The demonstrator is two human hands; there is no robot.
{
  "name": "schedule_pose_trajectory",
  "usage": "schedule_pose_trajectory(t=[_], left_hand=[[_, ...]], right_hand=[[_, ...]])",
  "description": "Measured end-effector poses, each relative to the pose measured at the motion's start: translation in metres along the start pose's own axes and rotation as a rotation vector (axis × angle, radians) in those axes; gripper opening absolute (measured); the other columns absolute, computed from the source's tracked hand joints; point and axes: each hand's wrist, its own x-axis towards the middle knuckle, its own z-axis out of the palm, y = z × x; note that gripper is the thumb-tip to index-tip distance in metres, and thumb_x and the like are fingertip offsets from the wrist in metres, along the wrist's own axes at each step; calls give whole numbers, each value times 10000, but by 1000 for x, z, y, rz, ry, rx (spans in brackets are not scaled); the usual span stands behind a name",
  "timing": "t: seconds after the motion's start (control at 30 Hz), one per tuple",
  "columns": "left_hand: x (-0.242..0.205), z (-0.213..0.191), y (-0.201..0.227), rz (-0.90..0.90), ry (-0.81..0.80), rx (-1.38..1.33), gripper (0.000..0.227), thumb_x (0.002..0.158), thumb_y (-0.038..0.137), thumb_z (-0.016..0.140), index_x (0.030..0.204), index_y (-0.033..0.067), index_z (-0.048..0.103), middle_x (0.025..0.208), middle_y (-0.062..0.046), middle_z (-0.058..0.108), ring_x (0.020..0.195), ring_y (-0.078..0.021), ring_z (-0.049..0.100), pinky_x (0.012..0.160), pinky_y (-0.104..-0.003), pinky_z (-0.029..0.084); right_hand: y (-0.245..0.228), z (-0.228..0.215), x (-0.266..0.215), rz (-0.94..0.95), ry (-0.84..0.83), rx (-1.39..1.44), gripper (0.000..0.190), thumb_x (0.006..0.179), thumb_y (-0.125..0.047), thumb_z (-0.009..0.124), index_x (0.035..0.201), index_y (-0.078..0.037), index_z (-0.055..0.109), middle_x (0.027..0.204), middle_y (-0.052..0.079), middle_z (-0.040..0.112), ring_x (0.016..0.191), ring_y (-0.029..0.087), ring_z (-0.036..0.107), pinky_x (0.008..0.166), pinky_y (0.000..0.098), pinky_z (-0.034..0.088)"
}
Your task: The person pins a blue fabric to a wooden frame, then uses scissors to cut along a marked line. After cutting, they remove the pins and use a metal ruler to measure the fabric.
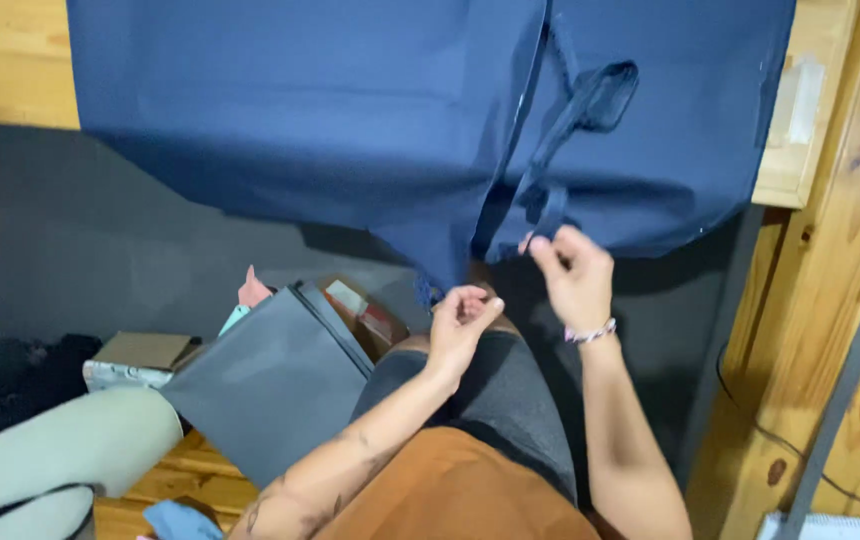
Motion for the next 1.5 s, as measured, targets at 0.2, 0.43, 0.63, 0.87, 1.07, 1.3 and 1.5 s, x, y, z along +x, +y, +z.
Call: schedule_pose_trajectory(t=[0.2, 0.43, 0.63, 0.87, 1.07, 1.3, 1.5], left_hand=[[15, 34, -10, -456, -134, -694, 1004, 892, 353, 861, 1586, -49, 257, 1672, -291, 210, 1561, -413, 172, 1271, -560, 133], [55, 62, -55, -378, 39, -961, 356, 884, 86, 863, 1059, -4, 567, 1014, -93, 592, 1219, -388, 637, 1137, -481, 455], [37, 63, -46, -293, 111, -757, 462, 902, 70, 832, 1266, -13, 560, 1171, -145, 704, 1120, -340, 706, 1038, -483, 550], [38, 77, -55, -371, 268, -693, 648, 863, 133, 875, 1338, -108, 507, 1139, -201, 636, 1002, -290, 701, 937, -414, 615], [39, 73, -24, -338, 397, -563, 709, 854, 181, 896, 1410, 5, 493, 1315, -198, 611, 1184, -323, 654, 938, -461, 604], [24, 90, -33, -441, 425, -729, 625, 811, 162, 931, 1221, -120, 552, 1082, -248, 650, 931, -337, 725, 871, -446, 623], [50, 89, -67, -347, 485, -583, 734, 743, 224, 993, 1279, -45, 569, 1098, -185, 593, 876, -310, 713, 791, -435, 631]], right_hand=[[-13, -10, 10, 220, -105, 335, 109, 1028, -117, 676, 1123, -101, 727, 952, 99, 779, 900, 113, 753, 828, 247, 616], [32, -11, 36, 61, 42, 250, 305, 1026, -19, 689, 1034, -124, 403, 844, 45, 656, 785, 128, 703, 773, 273, 637], [26, -7, 43, -486, -537, -388, 113, 898, -187, 764, 998, -240, 771, 1077, 0, 763, 1020, 274, 699, 894, 431, 570], [47, 0, 57, -451, -718, -542, 94, 828, -309, 823, 809, -261, 744, 983, -113, 748, 1048, 198, 685, 907, 379, 567], [84, 7, 77, -19, -407, 3, 177, 863, -154, 819, 899, -314, 753, 808, -78, 711, 773, 67, 709, 704, 166, 567], [33, -57, 135, -616, -138, -359, 115, 902, -327, 831, 919, -262, 738, 1396, 106, 520, 1356, 378, 494, 1161, 489, 352], [62, -24, 173, -809, -390, -730, 90, 812, -386, 834, 832, -325, 770, 1597, -8, 463, 1496, 344, 363, 1221, 558, 255]])
